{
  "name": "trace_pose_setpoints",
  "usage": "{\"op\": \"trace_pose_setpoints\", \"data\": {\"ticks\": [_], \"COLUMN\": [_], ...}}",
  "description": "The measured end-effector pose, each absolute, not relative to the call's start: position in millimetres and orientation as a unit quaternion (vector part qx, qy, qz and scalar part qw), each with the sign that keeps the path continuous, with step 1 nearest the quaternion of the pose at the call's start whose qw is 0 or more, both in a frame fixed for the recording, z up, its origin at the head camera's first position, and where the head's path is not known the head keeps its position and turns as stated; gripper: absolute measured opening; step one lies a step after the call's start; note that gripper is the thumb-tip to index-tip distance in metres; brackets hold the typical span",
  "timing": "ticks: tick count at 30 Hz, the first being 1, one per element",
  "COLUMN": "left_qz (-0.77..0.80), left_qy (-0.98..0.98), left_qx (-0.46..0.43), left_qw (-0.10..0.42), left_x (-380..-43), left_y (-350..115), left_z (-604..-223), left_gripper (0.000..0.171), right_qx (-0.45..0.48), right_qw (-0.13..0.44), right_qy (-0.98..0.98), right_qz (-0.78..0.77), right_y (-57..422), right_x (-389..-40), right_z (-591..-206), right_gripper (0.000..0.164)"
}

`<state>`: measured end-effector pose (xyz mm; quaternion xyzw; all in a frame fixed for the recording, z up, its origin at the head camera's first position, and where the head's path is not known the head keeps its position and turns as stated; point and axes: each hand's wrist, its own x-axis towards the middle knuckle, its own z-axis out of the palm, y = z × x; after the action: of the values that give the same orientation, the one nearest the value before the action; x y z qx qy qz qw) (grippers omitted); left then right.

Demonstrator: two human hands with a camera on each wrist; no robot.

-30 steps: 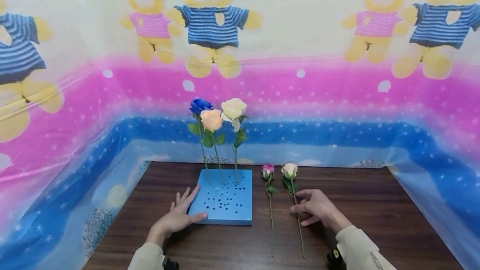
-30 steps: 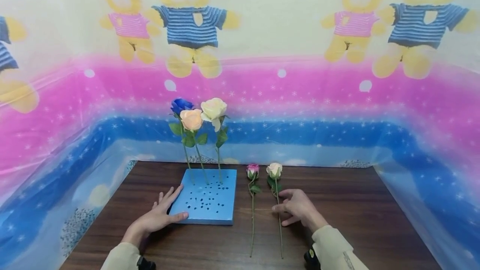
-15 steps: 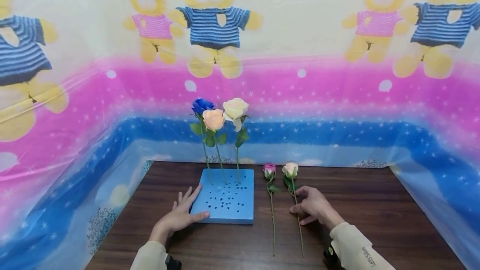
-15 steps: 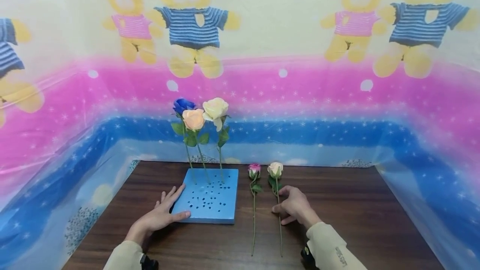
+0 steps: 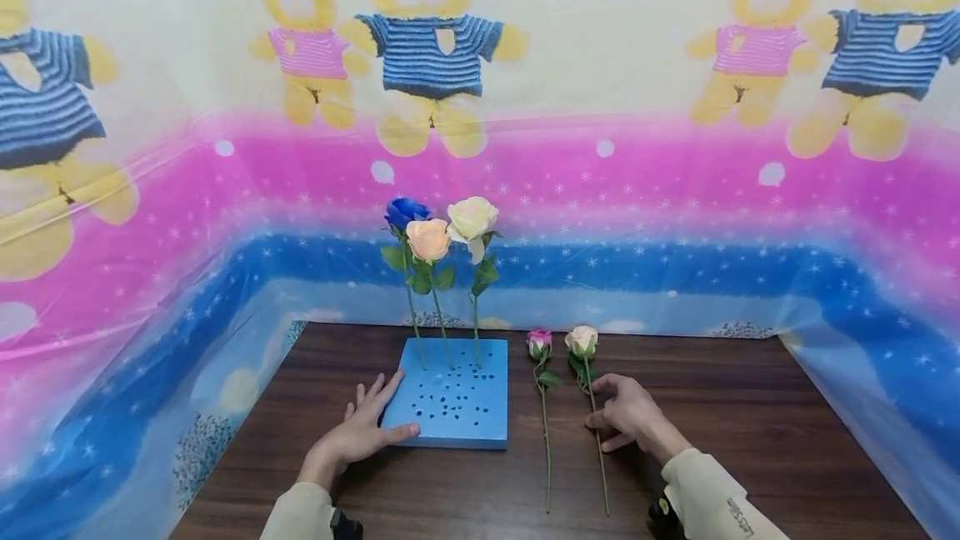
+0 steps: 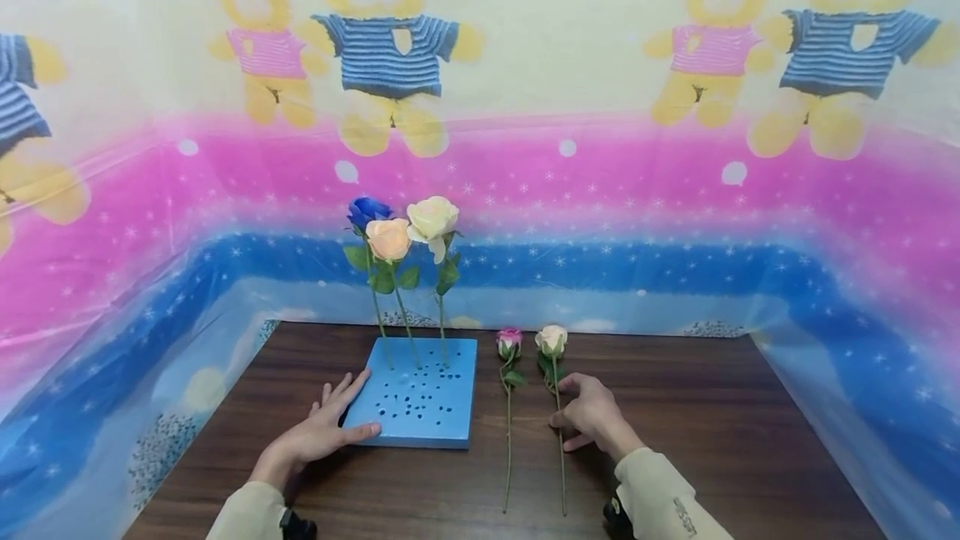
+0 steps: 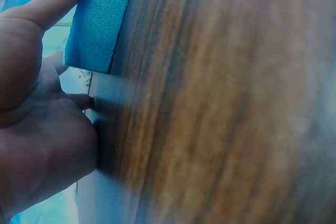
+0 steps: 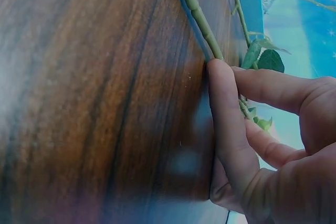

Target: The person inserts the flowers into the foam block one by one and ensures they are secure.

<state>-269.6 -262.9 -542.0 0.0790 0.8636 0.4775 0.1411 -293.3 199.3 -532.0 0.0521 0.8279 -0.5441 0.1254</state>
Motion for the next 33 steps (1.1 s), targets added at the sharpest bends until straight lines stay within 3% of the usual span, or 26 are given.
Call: {"op": "trace_pose_setpoints", "data": {"ticks": [33], "left_qz": [0.473], "left_qy": [0.865], "left_qx": [0.074], "left_qw": [0.152], "left_x": [-270.1], "left_y": [-262.5], "left_z": [-539.7], "left_gripper": [0.107], "right_qx": [0.025], "right_qw": [0.095], "right_qy": [0.813], "right_qz": [-0.574], "right_y": [205.6], "right_x": [-291.2], "right_z": [-507.0], "right_gripper": [0.065]}}
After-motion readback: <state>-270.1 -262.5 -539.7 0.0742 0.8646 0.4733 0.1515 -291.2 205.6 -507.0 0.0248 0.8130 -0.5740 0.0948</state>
